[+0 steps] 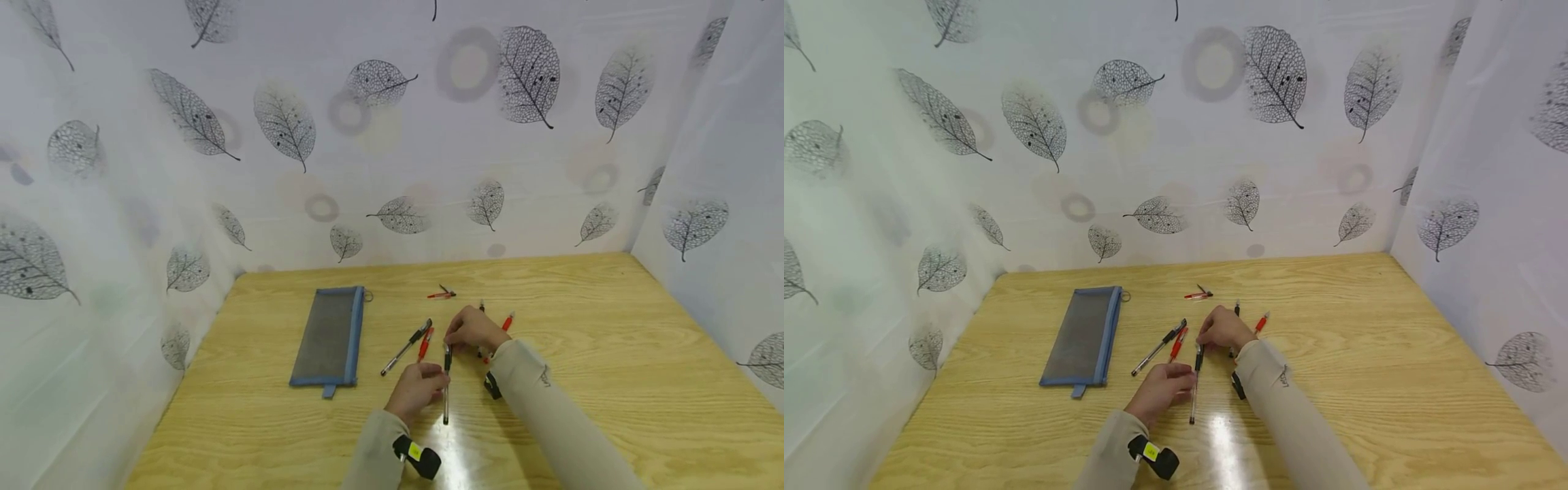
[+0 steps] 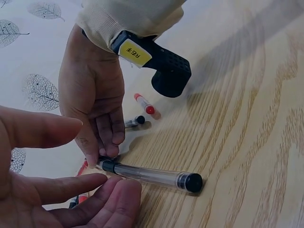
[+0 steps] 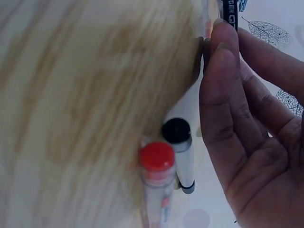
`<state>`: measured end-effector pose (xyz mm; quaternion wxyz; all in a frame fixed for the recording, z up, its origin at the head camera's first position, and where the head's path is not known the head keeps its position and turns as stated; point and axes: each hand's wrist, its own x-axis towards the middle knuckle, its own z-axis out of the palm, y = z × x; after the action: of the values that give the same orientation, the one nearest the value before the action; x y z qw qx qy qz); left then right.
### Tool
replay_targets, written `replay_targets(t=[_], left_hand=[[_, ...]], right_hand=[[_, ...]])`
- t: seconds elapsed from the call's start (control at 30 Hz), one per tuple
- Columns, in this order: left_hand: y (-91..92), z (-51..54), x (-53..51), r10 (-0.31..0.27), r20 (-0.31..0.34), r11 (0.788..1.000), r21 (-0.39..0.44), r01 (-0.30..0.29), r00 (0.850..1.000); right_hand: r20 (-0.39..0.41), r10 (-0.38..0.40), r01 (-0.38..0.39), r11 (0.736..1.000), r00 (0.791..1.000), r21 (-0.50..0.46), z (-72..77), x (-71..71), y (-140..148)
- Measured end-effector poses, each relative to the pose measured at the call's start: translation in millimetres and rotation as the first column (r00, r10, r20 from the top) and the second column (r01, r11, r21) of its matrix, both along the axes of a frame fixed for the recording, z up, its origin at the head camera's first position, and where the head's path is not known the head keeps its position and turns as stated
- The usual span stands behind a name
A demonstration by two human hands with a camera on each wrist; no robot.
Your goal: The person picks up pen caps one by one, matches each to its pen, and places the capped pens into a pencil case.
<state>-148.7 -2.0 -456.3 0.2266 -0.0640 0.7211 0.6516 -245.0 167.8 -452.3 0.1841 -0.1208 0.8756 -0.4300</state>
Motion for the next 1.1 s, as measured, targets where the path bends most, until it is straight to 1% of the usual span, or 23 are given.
replay_targets(t=[0.1,0.17,0.27,0.37,0.47,0.57,0.7,0.87,1.0,1.1], left_hand=[[-0.3,1.6,-0.6,-0.008,0.008,0.999,-0.032,0.008,1.0],[-0.9,2.8,-0.3,-0.016,0.001,0.999,-0.046,0.016,1.0],[-2.8,3.2,1.1,-0.033,-0.023,0.998,-0.062,0.032,0.999],[-4.6,4.5,3.9,-0.043,-0.063,0.997,-0.071,0.038,0.997],[-5.2,6.0,5.2,-0.034,-0.093,0.997,-0.076,0.027,0.995],[-4.5,7.1,4.7,-0.015,-0.103,0.997,-0.082,0.007,0.995],[-3.3,7.7,3.4,0.005,-0.1,0.997,-0.082,-0.013,0.995],[-1.0,7.6,1.7,0.021,-0.09,0.996,-0.079,-0.028,0.996],[3.1,6.9,-2.7,0.033,-0.121,0.996,-0.075,-0.042,0.992],[8.4,5.7,-8.9,0.049,-0.152,0.998,-0.038,-0.056,0.987]], right_hand=[[0.005,-0.012,0.012,1.0,1.0,-0.001,-0.9,0.5,0],[0.02,-0.024,0.024,1.0,1.0,-0.009,-1.3,0.9,0],[0.029,-0.028,0.028,0.999,0.999,-0.017,-2.7,1.1,0],[0.051,-0.042,0.044,0.998,0.998,-0.039,-3.4,1.4,1],[0.063,-0.045,0.049,0.997,0.997,-0.06,-2.3,2.3,2],[0.06,-0.036,0.041,0.996,0.998,-0.074,-0.2,3.9,3],[0.053,-0.034,0.038,0.996,0.998,-0.079,1.5,5.6,6],[0.034,-0.058,0.06,0.995,0.998,-0.077,5.7,7.7,15],[0.011,-0.082,0.083,0.99,0.997,-0.117,13.1,13.2,28],[0.004,-0.108,0.107,0.981,0.994,-0.159,18.7,19.9,41]])
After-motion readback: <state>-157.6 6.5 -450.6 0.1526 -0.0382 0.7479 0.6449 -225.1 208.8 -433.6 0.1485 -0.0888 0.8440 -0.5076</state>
